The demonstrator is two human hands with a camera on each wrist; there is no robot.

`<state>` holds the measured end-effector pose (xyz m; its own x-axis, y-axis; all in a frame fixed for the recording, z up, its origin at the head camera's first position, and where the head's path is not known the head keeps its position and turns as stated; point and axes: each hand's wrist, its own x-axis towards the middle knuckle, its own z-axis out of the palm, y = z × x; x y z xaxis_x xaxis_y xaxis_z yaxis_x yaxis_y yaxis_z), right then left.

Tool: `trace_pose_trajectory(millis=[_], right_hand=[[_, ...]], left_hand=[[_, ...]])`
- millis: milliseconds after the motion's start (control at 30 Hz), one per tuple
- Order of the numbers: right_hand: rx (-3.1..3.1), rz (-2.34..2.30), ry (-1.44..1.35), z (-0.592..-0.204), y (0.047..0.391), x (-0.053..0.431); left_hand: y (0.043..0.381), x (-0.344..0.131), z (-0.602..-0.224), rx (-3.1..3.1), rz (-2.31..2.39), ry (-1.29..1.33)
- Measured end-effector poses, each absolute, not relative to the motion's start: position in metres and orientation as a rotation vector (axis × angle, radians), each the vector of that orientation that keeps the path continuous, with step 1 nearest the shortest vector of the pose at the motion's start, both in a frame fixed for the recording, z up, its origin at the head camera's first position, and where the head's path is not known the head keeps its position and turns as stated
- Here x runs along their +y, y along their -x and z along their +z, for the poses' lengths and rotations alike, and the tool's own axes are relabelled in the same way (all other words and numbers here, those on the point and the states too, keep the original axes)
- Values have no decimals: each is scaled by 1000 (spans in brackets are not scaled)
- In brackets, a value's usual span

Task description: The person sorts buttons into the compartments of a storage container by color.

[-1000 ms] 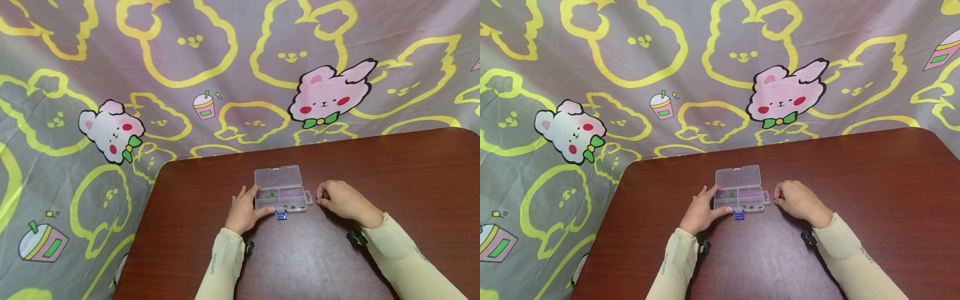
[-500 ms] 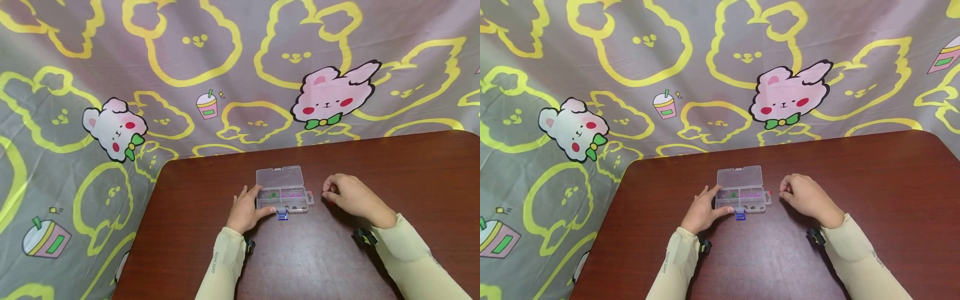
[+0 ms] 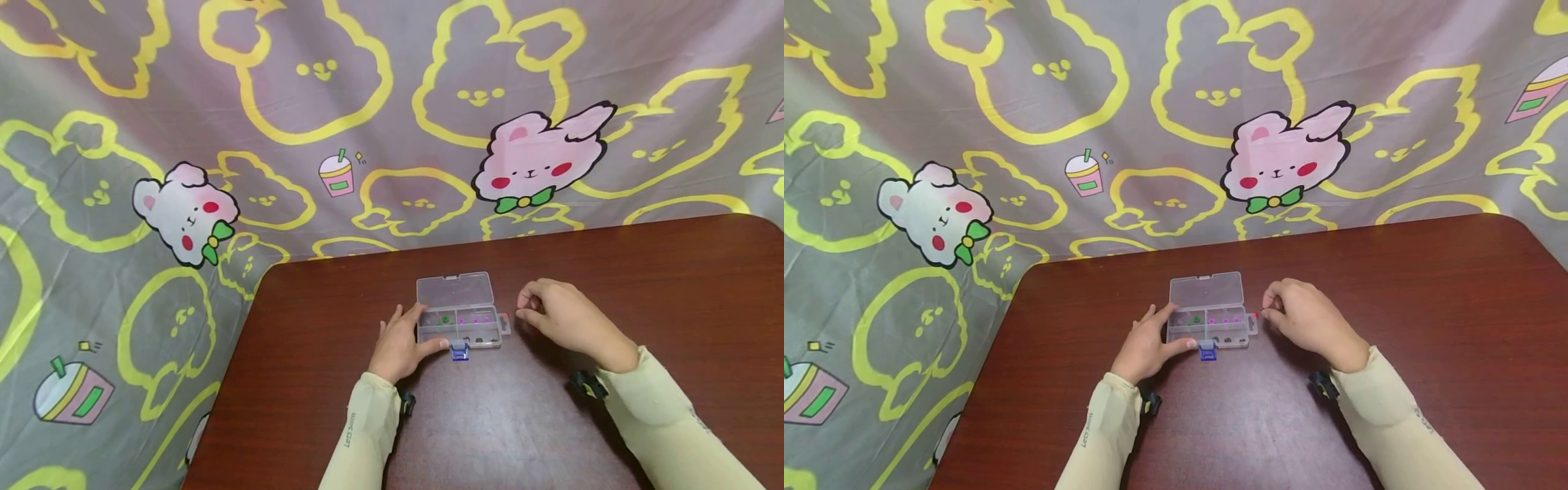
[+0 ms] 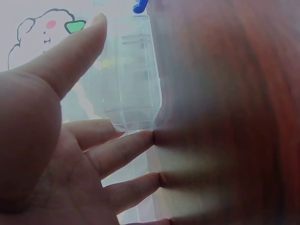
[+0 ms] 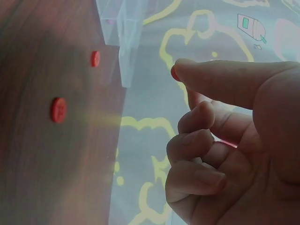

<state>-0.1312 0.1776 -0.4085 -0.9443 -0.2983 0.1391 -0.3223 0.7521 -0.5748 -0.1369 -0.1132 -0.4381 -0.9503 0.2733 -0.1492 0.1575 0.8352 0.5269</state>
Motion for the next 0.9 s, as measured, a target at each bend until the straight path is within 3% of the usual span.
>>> trace_pose_trajectory(millis=[900], right_hand=[[-2895, 961, -631, -410, 132, 124]], left_hand=[[137, -113, -439, 2819, 760, -340]])
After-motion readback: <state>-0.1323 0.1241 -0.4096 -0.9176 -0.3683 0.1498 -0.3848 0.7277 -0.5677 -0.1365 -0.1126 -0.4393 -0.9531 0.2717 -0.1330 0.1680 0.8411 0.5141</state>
